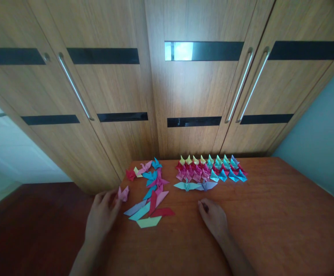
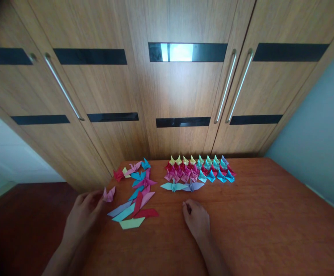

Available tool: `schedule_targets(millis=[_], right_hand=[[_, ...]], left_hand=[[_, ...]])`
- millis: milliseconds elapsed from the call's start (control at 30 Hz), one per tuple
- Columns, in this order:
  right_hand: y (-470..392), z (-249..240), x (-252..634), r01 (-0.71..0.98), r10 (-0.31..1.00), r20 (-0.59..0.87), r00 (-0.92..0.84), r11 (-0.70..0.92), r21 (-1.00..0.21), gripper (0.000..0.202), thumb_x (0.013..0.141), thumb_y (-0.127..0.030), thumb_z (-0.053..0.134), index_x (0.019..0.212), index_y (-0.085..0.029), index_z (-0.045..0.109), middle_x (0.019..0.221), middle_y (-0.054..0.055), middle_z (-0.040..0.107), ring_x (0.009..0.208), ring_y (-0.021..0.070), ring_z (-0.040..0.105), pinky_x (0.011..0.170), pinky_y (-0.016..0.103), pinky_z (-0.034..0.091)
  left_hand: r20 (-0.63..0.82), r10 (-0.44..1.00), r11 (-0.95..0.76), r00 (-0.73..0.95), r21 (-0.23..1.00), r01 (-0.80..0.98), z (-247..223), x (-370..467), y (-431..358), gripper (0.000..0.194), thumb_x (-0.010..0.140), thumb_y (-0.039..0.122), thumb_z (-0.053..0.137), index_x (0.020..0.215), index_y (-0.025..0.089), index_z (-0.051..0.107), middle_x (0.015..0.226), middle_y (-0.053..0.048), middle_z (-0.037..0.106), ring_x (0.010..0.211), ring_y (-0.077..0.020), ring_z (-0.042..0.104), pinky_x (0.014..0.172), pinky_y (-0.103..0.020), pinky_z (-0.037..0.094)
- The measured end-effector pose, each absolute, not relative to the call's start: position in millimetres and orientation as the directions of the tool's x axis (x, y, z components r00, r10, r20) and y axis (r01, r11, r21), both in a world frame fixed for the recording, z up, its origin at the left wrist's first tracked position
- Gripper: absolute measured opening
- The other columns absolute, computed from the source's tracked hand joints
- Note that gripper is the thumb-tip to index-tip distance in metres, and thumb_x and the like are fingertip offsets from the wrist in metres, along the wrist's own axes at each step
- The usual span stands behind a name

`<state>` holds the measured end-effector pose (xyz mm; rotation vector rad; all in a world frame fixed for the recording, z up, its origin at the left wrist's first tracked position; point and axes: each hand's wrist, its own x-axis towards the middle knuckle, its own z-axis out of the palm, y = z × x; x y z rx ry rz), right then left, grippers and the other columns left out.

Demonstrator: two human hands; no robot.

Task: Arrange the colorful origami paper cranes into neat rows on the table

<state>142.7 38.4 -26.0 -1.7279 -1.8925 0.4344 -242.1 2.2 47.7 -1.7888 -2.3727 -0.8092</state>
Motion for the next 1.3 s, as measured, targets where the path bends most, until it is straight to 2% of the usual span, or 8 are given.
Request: schedule_targets(millis=[67,167,367,600,733,900,1133,1300], right_hand=[[38.5,-25.6,142.7,0.808,0.986,0.164,-0.036,0.125,-0.575,0.027,0.090,-0.033,0.041,0.069,-0.023,0.054,0.068,0.000,0.063,0.065,0.0161,0.058,0.060,0.026,0.031],[38.3,-25.6,142.8,0.806,0.987,0.161,-0.028,0.117,-0.580,0.027,0.090,-0.033,0.041,0.069,-0.023,0.055,0.068,0.000,0.063,0.064,0.0158,0.057,0.058,0.026,0.030],[38.7,-28.5,143.5,0.791,0.981,0.191,-0.029,0.139,-0.596,0.028,0.090,-0.034,0.042,0.067,-0.023,0.054,0.068,0.000,0.063,0.064,0.0161,0.057,0.058,0.026,0.030],[37.0,-9.5,135.8,0.570,0.983,0.176,-0.058,0.178,-0.802,0.028,0.089,-0.037,0.045,0.072,-0.021,0.059,0.066,0.001,0.062,0.062,0.0169,0.057,0.060,0.026,0.036],[26.7,10.4,114.7,0.284,0.984,0.138,-0.115,0.166,-0.944,0.029,0.088,-0.043,0.049,0.076,-0.020,0.062,0.070,0.002,0.063,0.068,0.0176,0.058,0.063,0.026,0.040],[12.9,21.0,88.2,-0.032,0.982,0.066,-0.175,0.062,-0.998,0.032,0.086,-0.049,0.053,0.082,-0.019,0.065,0.080,0.003,0.065,0.076,0.0179,0.059,0.063,0.025,0.042],[9.9,9.4,86.5,-0.359,0.987,-0.104,-0.122,-0.141,-0.922,0.031,0.078,-0.050,0.063,0.081,-0.019,0.064,0.074,0.001,0.061,0.067,0.0154,0.056,0.065,0.027,0.045],[11.3,7.6,93.5,-0.271,0.994,-0.039,-0.101,-0.065,-0.960,0.029,0.079,-0.047,0.062,0.077,-0.018,0.063,0.072,0.000,0.059,0.069,0.0147,0.052,0.065,0.025,0.042]], left_hand=[[0.224,0.908,0.234,-0.353,0.427,0.873,40.2,-247.0,2.6,0.049,0.081,0.056,0.049,0.110,0.020,0.064,0.106,-0.010,0.063,0.096,-0.0285,0.062,0.082,-0.038,0.048],[0.077,0.914,0.257,-0.399,0.651,0.715,29.3,-248.1,5.7,0.053,0.079,0.062,0.051,0.110,0.020,0.064,0.096,-0.007,0.070,0.088,-0.0273,0.065,0.077,-0.036,0.049],[0.010,0.887,0.147,-0.461,0.941,0.304,29.3,-237.6,6.4,0.059,0.067,0.065,0.064,0.097,0.014,0.068,0.090,-0.008,0.073,0.080,-0.0247,0.067,0.070,-0.030,0.053],[0.128,0.903,-0.022,-0.409,0.967,0.255,62.5,-188.1,-7.7,0.050,0.072,0.054,0.067,0.106,0.018,0.069,0.113,-0.009,0.069,0.103,-0.0287,0.062,0.083,-0.034,0.052],[0.174,0.969,-0.117,-0.176,0.948,0.296,56.6,-141.4,-15.4,0.046,0.083,0.047,0.059,0.122,0.024,0.061,0.134,-0.009,0.055,0.118,-0.0293,0.054,0.095,-0.039,0.046],[0.178,0.976,-0.211,0.125,0.915,0.344,34.7,-88.4,-24.2,0.047,0.086,0.039,0.057,0.132,0.028,0.053,0.138,-0.007,0.051,0.132,-0.0274,0.038,0.110,-0.043,0.028],[0.142,0.949,-0.224,0.282,0.931,0.287,28.5,-60.6,-28.5,0.050,0.084,0.029,0.059,0.133,0.031,0.051,0.126,-0.007,0.059,0.110,-0.0250,0.055,0.099,-0.037,0.039],[0.091,0.956,-0.175,0.279,0.940,0.293,27.7,-56.9,-29.5,0.038,0.081,0.021,0.059,0.118,0.028,0.064,0.108,-0.008,0.066,0.097,-0.0247,0.059,0.090,-0.035,0.043]])
